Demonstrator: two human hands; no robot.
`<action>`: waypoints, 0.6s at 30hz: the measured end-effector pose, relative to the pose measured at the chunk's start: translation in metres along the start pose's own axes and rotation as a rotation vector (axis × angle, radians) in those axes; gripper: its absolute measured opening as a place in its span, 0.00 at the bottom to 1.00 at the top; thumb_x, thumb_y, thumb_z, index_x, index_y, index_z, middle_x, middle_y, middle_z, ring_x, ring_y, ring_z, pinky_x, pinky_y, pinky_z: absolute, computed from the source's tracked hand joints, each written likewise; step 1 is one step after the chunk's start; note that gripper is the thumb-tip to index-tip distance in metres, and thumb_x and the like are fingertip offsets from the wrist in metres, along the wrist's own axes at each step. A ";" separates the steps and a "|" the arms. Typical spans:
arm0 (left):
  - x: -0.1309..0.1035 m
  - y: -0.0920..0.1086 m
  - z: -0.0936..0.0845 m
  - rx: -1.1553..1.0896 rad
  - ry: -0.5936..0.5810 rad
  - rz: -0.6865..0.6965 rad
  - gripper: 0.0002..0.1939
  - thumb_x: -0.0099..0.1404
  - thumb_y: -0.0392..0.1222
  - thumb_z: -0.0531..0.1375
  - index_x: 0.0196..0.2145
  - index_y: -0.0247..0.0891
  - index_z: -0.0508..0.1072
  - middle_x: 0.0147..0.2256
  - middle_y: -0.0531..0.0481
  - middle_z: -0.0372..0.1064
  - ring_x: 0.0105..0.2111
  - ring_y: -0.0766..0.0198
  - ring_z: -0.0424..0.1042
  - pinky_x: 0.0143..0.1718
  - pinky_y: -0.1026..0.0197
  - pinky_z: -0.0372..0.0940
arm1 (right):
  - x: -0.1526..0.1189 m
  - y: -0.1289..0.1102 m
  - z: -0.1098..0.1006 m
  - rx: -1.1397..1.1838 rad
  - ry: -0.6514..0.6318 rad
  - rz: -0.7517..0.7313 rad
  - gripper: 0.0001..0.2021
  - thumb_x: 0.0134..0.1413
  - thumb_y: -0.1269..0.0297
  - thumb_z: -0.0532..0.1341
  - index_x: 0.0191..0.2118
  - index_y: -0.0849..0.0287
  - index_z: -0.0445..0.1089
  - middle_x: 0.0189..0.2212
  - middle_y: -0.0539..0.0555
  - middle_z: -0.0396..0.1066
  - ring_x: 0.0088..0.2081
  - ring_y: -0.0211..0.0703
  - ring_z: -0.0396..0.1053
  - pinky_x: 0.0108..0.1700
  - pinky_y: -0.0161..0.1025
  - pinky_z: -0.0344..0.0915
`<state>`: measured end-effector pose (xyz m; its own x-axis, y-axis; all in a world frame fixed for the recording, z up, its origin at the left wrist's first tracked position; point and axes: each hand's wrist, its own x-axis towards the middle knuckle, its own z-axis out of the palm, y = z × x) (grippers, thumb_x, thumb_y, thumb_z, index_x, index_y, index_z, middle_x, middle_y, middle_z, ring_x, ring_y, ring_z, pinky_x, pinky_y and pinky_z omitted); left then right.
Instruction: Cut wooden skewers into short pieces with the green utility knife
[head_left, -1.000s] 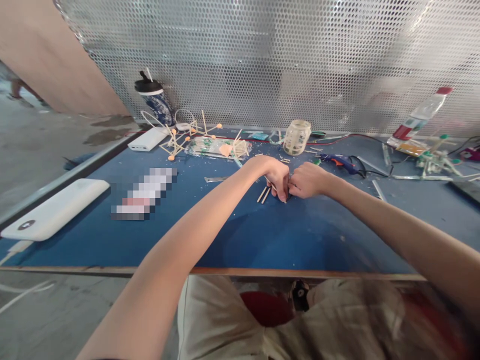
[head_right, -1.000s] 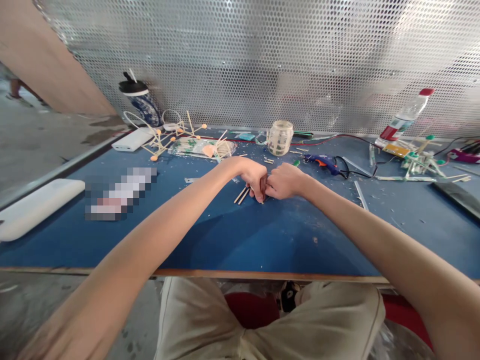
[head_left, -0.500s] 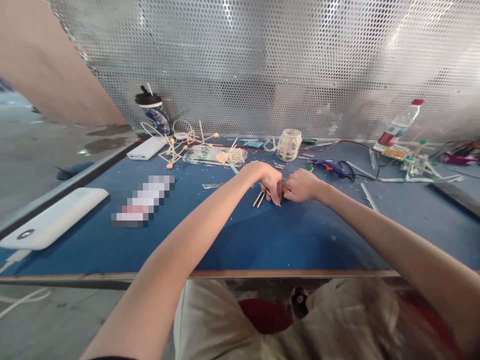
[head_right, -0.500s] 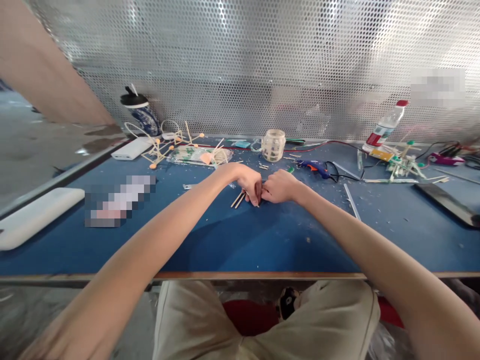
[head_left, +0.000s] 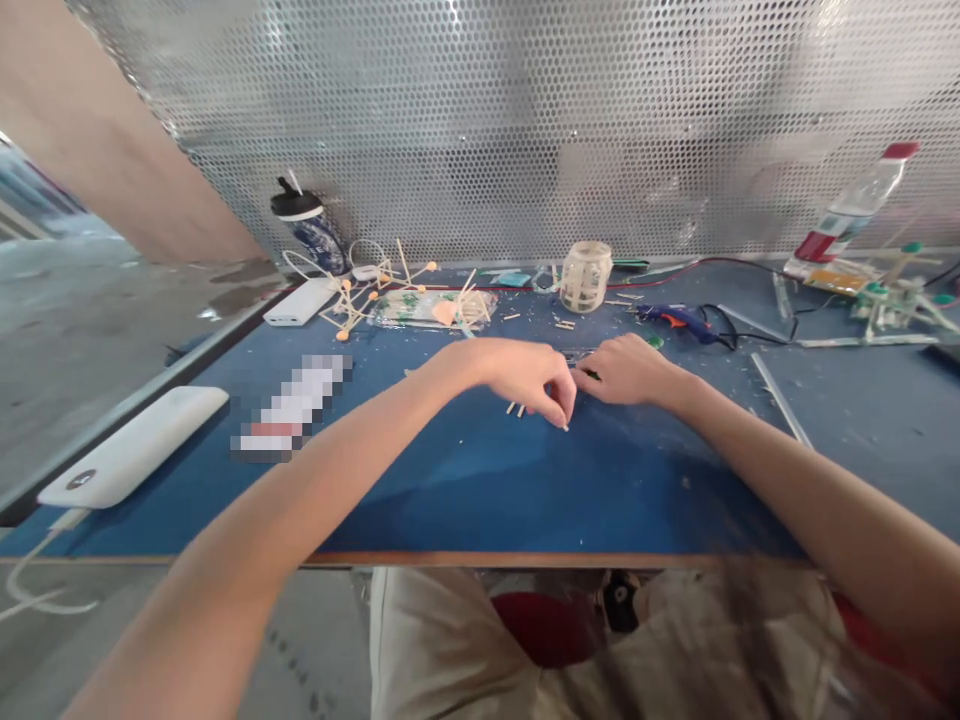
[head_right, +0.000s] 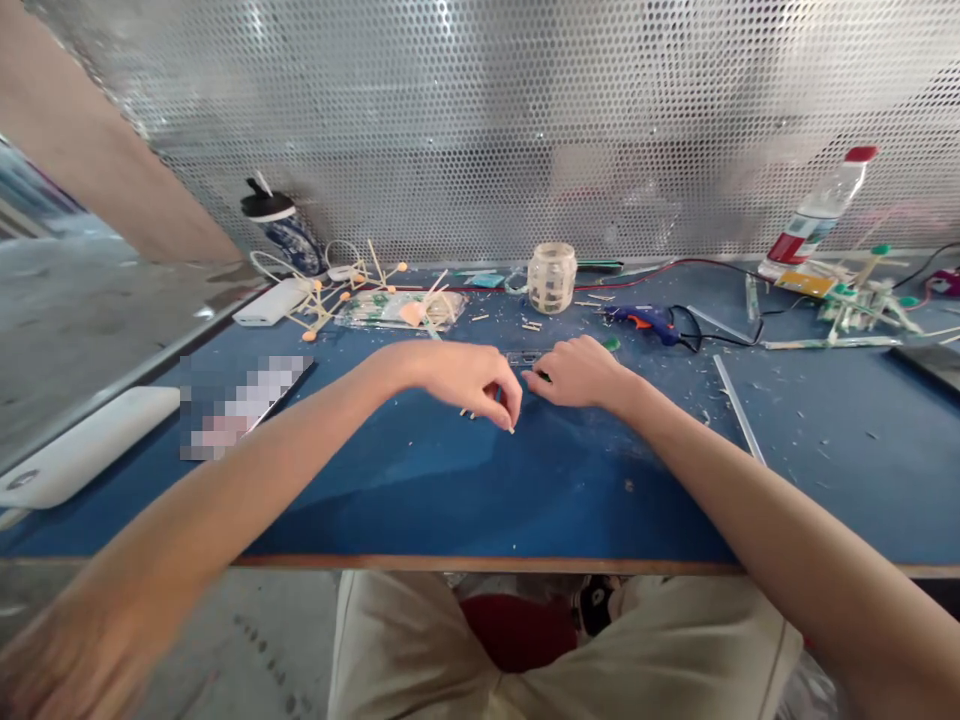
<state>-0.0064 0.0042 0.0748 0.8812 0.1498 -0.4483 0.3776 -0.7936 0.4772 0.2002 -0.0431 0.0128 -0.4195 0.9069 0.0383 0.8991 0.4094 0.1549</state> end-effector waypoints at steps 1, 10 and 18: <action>-0.005 0.003 0.012 0.013 0.048 0.024 0.11 0.68 0.47 0.61 0.44 0.45 0.81 0.40 0.52 0.79 0.36 0.66 0.74 0.37 0.64 0.63 | -0.001 0.002 0.000 0.025 0.017 0.013 0.31 0.68 0.45 0.44 0.33 0.56 0.79 0.28 0.59 0.78 0.28 0.47 0.71 0.31 0.40 0.48; -0.050 -0.007 0.077 0.124 0.349 0.236 0.11 0.76 0.42 0.55 0.42 0.40 0.78 0.41 0.51 0.78 0.37 0.68 0.75 0.38 0.64 0.63 | -0.014 -0.004 -0.016 0.549 0.568 0.063 0.19 0.62 0.43 0.58 0.39 0.56 0.69 0.28 0.49 0.72 0.28 0.39 0.66 0.34 0.39 0.60; -0.065 -0.031 0.084 0.181 0.443 0.218 0.10 0.75 0.41 0.55 0.43 0.43 0.77 0.42 0.56 0.77 0.34 0.72 0.73 0.33 0.65 0.60 | -0.027 -0.031 -0.009 0.513 0.362 -0.523 0.20 0.63 0.43 0.62 0.44 0.55 0.61 0.28 0.45 0.69 0.23 0.35 0.64 0.26 0.36 0.57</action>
<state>-0.0995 -0.0309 0.0261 0.9845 0.1733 0.0279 0.1510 -0.9173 0.3684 0.1821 -0.0810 0.0162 -0.7360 0.5335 0.4168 0.4842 0.8451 -0.2267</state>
